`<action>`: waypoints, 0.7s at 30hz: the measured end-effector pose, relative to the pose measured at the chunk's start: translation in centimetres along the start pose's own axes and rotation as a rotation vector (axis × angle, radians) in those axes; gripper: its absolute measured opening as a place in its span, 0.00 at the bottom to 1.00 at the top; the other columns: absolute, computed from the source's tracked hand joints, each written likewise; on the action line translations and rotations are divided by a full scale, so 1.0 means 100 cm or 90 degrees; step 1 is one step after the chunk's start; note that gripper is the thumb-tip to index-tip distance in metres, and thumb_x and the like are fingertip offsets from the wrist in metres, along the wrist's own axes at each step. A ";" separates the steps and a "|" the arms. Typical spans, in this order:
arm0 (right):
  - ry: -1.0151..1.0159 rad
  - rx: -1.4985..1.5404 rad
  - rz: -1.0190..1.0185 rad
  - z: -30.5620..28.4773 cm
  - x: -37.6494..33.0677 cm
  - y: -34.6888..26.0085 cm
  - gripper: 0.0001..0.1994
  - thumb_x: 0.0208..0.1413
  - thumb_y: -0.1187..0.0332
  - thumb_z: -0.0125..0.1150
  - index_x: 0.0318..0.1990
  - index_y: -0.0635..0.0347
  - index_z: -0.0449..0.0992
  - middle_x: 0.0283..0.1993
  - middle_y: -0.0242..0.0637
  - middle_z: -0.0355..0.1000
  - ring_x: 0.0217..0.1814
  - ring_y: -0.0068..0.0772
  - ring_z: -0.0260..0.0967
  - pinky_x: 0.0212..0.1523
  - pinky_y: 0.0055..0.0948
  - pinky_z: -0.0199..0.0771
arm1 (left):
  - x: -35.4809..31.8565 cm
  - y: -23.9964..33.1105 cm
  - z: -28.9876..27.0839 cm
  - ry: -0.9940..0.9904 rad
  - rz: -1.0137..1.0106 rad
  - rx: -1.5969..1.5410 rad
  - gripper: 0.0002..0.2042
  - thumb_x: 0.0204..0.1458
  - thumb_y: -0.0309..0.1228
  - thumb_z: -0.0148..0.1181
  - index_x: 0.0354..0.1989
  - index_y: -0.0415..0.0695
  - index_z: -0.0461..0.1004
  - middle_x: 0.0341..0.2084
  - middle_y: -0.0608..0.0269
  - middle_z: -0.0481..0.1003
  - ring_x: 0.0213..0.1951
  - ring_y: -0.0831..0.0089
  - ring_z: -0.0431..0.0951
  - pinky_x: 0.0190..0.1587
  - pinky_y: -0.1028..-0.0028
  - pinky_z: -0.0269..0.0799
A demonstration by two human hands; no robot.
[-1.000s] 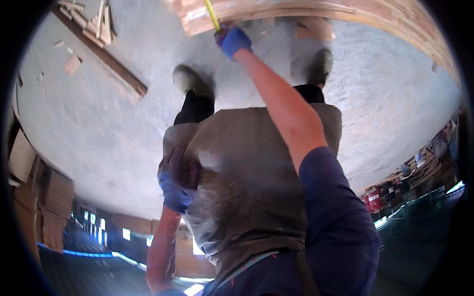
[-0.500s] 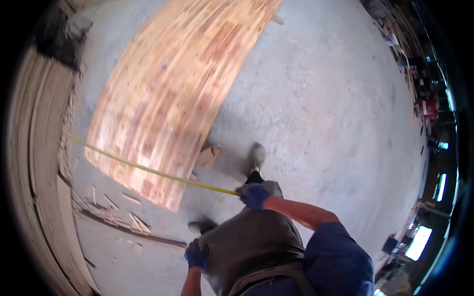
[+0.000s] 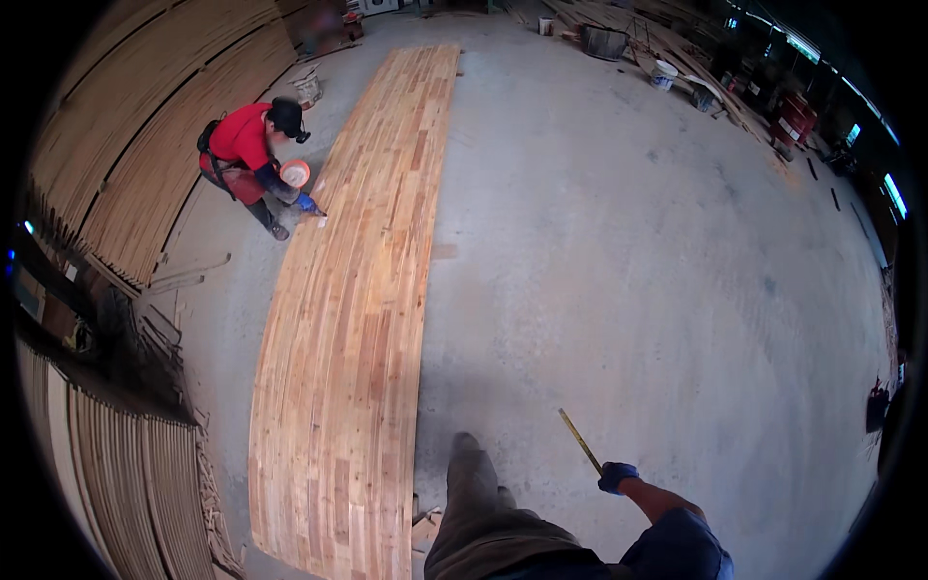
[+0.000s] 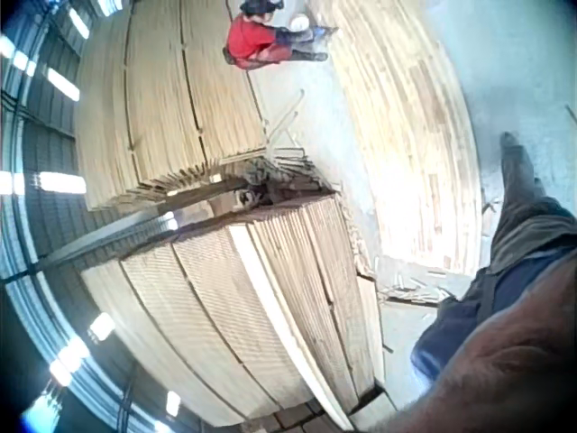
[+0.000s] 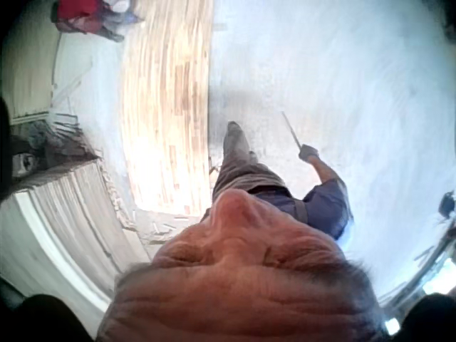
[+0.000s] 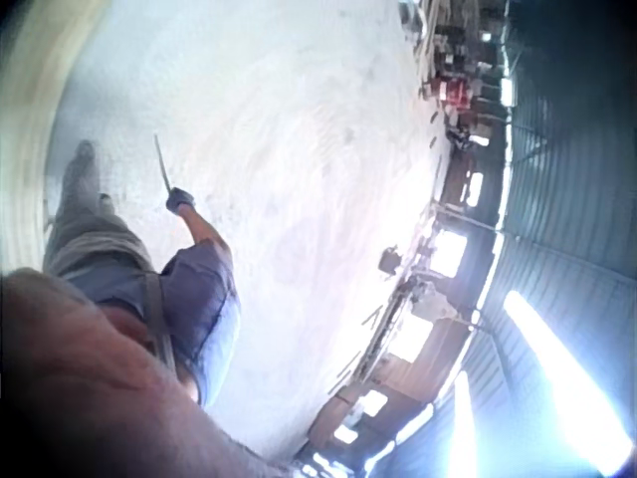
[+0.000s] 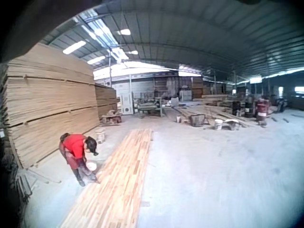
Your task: The person applies a white substance to long wooden planks using a brush and a bucket. They then stack the treated planks and measure a large wooden panel on the floor with a tape measure.
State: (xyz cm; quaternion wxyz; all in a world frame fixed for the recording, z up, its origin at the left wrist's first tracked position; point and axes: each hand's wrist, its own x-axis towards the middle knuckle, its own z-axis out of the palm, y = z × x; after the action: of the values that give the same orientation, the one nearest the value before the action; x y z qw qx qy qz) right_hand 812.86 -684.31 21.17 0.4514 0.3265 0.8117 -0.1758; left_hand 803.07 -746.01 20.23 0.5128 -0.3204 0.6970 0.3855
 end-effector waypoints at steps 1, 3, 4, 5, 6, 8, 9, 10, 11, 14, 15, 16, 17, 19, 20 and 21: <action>0.003 0.022 0.016 -0.028 0.008 0.009 0.20 0.48 0.58 0.55 0.47 0.54 0.79 0.45 0.44 0.80 0.48 0.47 0.78 0.46 0.46 0.77 | 0.012 0.043 0.012 -0.015 -0.009 0.014 0.14 0.59 0.44 0.57 0.44 0.47 0.77 0.32 0.59 0.81 0.32 0.68 0.82 0.30 0.67 0.73; 0.001 0.069 0.040 -0.071 0.029 0.024 0.16 0.47 0.57 0.55 0.39 0.53 0.81 0.39 0.43 0.80 0.44 0.44 0.79 0.44 0.44 0.78 | 0.033 0.127 0.031 -0.042 -0.029 0.048 0.14 0.59 0.44 0.57 0.44 0.47 0.77 0.33 0.59 0.82 0.32 0.67 0.82 0.30 0.66 0.73; -0.004 0.093 0.051 -0.081 0.041 0.037 0.14 0.47 0.56 0.56 0.33 0.52 0.83 0.33 0.41 0.81 0.40 0.41 0.80 0.41 0.42 0.78 | 0.044 0.173 0.039 -0.058 -0.037 0.069 0.15 0.59 0.44 0.57 0.44 0.47 0.77 0.33 0.58 0.82 0.32 0.67 0.82 0.31 0.65 0.73; -0.023 0.095 0.066 -0.094 0.052 0.046 0.15 0.47 0.56 0.56 0.35 0.52 0.83 0.37 0.43 0.81 0.43 0.43 0.79 0.44 0.43 0.78 | 0.061 0.229 0.046 -0.074 -0.032 0.091 0.15 0.59 0.45 0.57 0.44 0.48 0.77 0.33 0.58 0.82 0.32 0.66 0.82 0.31 0.65 0.73; -0.063 0.091 0.078 -0.101 0.050 0.051 0.15 0.47 0.55 0.57 0.37 0.51 0.83 0.40 0.44 0.80 0.46 0.46 0.79 0.47 0.45 0.78 | 0.067 0.275 0.048 -0.084 -0.043 0.110 0.15 0.59 0.45 0.56 0.44 0.48 0.77 0.33 0.58 0.82 0.32 0.66 0.82 0.31 0.64 0.73; -0.215 0.139 0.086 -0.126 0.071 0.054 0.15 0.45 0.54 0.58 0.35 0.49 0.84 0.42 0.43 0.80 0.47 0.46 0.78 0.47 0.44 0.78 | 0.098 0.397 0.055 -0.095 -0.036 0.135 0.15 0.58 0.45 0.56 0.44 0.48 0.77 0.34 0.58 0.82 0.32 0.65 0.82 0.32 0.62 0.74; -0.260 0.175 0.094 -0.137 0.082 0.052 0.15 0.45 0.54 0.58 0.35 0.50 0.84 0.42 0.42 0.80 0.47 0.46 0.78 0.47 0.44 0.78 | 0.115 0.467 0.057 -0.093 -0.012 0.135 0.16 0.58 0.46 0.56 0.44 0.48 0.77 0.34 0.57 0.82 0.32 0.64 0.83 0.33 0.62 0.74; -0.259 0.226 0.116 -0.154 0.092 0.048 0.15 0.46 0.54 0.58 0.34 0.50 0.84 0.41 0.42 0.80 0.46 0.45 0.78 0.46 0.44 0.78 | 0.132 0.542 0.058 -0.085 0.024 0.129 0.16 0.58 0.46 0.56 0.44 0.48 0.77 0.35 0.57 0.82 0.33 0.64 0.83 0.33 0.61 0.74; -0.247 0.280 0.137 -0.170 0.102 0.042 0.15 0.46 0.54 0.58 0.34 0.50 0.84 0.41 0.42 0.80 0.46 0.45 0.79 0.46 0.43 0.78 | 0.133 0.630 0.063 -0.083 0.130 0.129 0.16 0.56 0.44 0.57 0.44 0.44 0.77 0.32 0.59 0.81 0.34 0.68 0.82 0.28 0.72 0.71; -0.181 0.411 0.168 -0.240 0.167 0.027 0.15 0.46 0.53 0.58 0.32 0.51 0.84 0.40 0.42 0.80 0.44 0.43 0.79 0.44 0.42 0.78 | 0.135 0.887 0.110 -0.088 0.436 0.037 0.13 0.62 0.36 0.56 0.45 0.38 0.75 0.33 0.54 0.79 0.31 0.67 0.81 0.30 0.72 0.76; -0.146 0.450 0.181 -0.262 0.191 0.023 0.15 0.46 0.53 0.58 0.32 0.51 0.84 0.39 0.42 0.80 0.44 0.42 0.79 0.43 0.42 0.79 | 0.134 0.965 0.133 -0.127 0.479 0.022 0.14 0.61 0.35 0.57 0.46 0.36 0.74 0.35 0.55 0.78 0.35 0.66 0.81 0.35 0.70 0.77; -0.107 0.473 0.172 -0.285 0.227 0.021 0.15 0.46 0.52 0.58 0.31 0.51 0.84 0.39 0.42 0.80 0.43 0.41 0.79 0.42 0.41 0.79 | 0.127 1.034 0.152 -0.155 0.524 -0.001 0.14 0.60 0.34 0.58 0.48 0.35 0.74 0.37 0.56 0.78 0.39 0.66 0.81 0.39 0.68 0.79; -0.056 0.481 0.160 -0.300 0.258 0.024 0.15 0.46 0.52 0.59 0.31 0.51 0.83 0.38 0.42 0.80 0.43 0.41 0.79 0.42 0.41 0.79 | 0.118 1.097 0.184 -0.186 0.579 0.025 0.14 0.61 0.33 0.58 0.48 0.35 0.74 0.38 0.56 0.78 0.40 0.67 0.81 0.40 0.68 0.79; 0.115 0.293 0.028 -0.353 0.371 0.052 0.15 0.47 0.52 0.59 0.30 0.51 0.83 0.37 0.41 0.80 0.42 0.40 0.79 0.41 0.40 0.79 | 0.123 1.165 0.213 -0.188 0.624 0.029 0.13 0.62 0.32 0.56 0.48 0.35 0.75 0.39 0.56 0.78 0.40 0.68 0.81 0.40 0.68 0.78; 0.002 -0.003 -0.208 -0.431 0.391 0.042 0.14 0.46 0.56 0.56 0.32 0.49 0.85 0.42 0.43 0.80 0.45 0.46 0.79 0.47 0.41 0.79 | 0.127 1.187 0.218 -0.223 0.517 -0.016 0.13 0.62 0.33 0.56 0.48 0.36 0.75 0.39 0.56 0.79 0.39 0.68 0.81 0.39 0.69 0.78; 0.022 0.103 -0.107 -0.517 0.418 0.029 0.15 0.48 0.56 0.55 0.35 0.50 0.85 0.41 0.45 0.80 0.44 0.46 0.79 0.46 0.39 0.79 | 0.129 1.202 0.221 -0.212 0.479 0.006 0.13 0.62 0.35 0.56 0.48 0.37 0.75 0.37 0.56 0.79 0.38 0.67 0.81 0.38 0.70 0.78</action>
State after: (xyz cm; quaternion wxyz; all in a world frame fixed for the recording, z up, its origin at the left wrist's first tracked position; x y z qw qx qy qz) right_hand 767.07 -636.65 13.21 0.3932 0.2956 0.8270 -0.2720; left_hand 708.75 -667.73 29.02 0.4436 0.0258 0.6749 0.5891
